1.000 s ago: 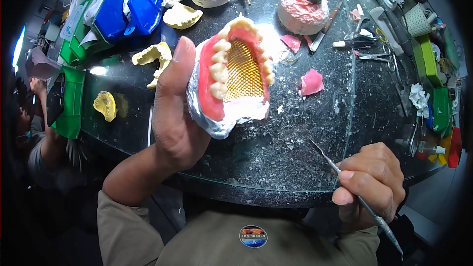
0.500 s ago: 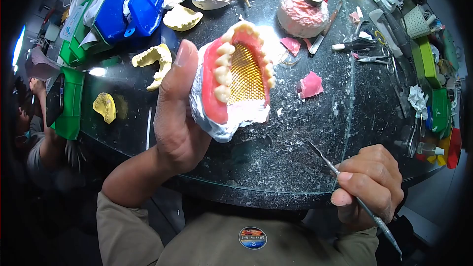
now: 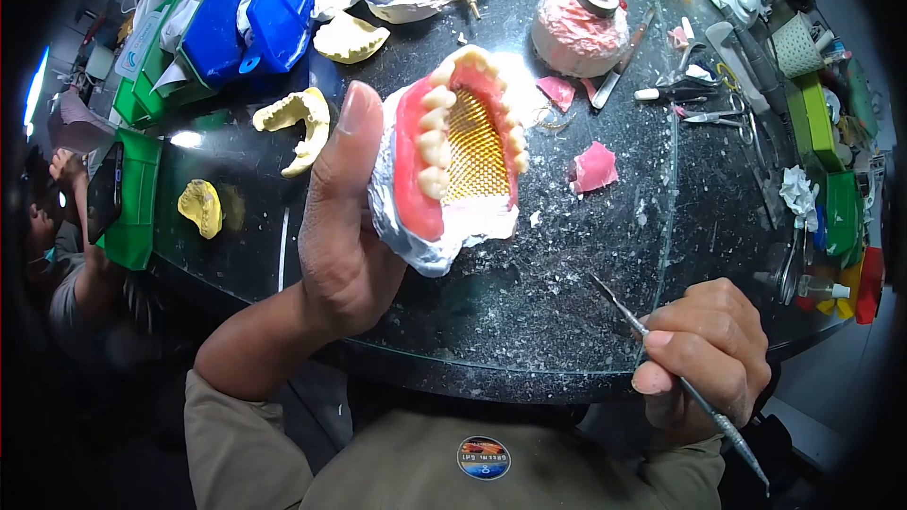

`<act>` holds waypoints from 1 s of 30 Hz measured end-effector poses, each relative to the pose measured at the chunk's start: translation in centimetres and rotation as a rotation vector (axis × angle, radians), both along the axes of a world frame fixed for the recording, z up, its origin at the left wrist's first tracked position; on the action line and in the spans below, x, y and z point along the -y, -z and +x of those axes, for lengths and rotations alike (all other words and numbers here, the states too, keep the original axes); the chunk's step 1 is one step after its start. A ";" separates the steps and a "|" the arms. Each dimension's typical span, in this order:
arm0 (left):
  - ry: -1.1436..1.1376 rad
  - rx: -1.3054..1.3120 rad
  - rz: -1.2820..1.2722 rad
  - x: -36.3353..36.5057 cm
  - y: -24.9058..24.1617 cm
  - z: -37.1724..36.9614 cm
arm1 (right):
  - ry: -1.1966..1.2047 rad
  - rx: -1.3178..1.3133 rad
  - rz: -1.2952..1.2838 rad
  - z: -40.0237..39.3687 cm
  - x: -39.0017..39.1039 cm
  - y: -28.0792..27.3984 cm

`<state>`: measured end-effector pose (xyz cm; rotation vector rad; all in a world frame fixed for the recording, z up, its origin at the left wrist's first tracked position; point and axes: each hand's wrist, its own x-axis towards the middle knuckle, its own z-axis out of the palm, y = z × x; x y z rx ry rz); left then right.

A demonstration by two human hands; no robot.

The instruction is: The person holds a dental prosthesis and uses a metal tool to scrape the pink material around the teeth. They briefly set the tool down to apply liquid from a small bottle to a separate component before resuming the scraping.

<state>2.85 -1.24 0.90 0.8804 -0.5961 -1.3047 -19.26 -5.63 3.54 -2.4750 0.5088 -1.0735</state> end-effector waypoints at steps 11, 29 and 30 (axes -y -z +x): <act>-0.024 0.024 0.000 0.1 0.1 -0.2 | 0.007 0.009 0.008 0.0 0.0 0.0; -0.161 0.150 0.028 0.1 0.6 -1.0 | 0.004 0.024 0.028 0.1 0.0 0.1; -0.130 0.127 0.017 0.1 0.4 -0.9 | 0.006 0.026 0.028 0.0 0.0 0.1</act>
